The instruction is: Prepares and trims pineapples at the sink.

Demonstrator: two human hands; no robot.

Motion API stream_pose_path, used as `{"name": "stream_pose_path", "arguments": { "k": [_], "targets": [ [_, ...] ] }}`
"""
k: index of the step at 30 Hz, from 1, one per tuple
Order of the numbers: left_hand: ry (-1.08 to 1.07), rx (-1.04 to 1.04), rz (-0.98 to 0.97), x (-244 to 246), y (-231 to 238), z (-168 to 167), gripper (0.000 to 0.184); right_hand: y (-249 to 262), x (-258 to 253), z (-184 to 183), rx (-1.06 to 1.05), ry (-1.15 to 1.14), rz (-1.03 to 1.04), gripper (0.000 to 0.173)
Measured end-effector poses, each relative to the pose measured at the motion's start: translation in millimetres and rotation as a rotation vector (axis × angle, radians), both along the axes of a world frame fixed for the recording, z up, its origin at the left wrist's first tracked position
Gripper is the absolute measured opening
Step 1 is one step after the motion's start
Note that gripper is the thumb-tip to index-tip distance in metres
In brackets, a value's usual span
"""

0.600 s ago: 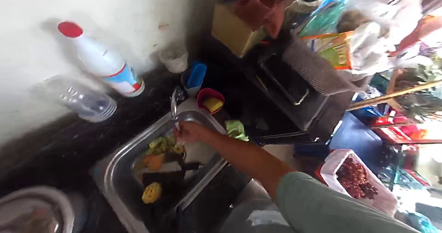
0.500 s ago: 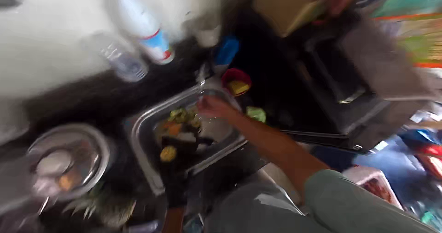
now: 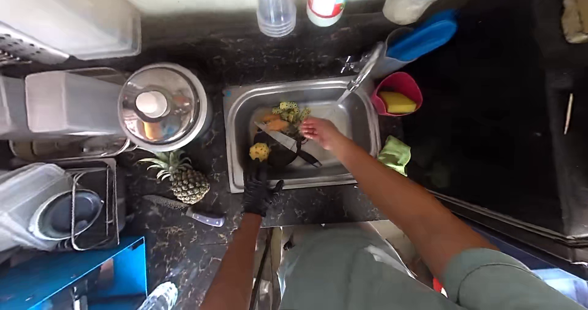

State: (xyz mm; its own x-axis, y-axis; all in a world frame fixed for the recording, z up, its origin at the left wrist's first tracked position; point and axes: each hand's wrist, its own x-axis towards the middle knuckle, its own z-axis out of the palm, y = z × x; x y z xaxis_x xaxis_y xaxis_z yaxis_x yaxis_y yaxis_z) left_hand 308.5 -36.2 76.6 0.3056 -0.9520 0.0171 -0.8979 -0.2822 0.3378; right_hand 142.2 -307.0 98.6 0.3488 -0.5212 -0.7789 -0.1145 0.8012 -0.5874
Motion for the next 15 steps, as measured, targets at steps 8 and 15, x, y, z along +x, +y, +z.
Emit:
{"name": "stream_pose_path", "arguments": {
  "k": [8, 15],
  "targets": [
    [0.003, 0.012, -0.003, 0, -3, 6, 0.092, -67, -37, 38, 0.106, -0.318, -0.379, 0.024],
    [-0.015, 0.05, -0.001, 0, -4, 4, 0.091, -25, 24, 9, -0.006, 0.005, 0.074, 0.04]
  ]
}}
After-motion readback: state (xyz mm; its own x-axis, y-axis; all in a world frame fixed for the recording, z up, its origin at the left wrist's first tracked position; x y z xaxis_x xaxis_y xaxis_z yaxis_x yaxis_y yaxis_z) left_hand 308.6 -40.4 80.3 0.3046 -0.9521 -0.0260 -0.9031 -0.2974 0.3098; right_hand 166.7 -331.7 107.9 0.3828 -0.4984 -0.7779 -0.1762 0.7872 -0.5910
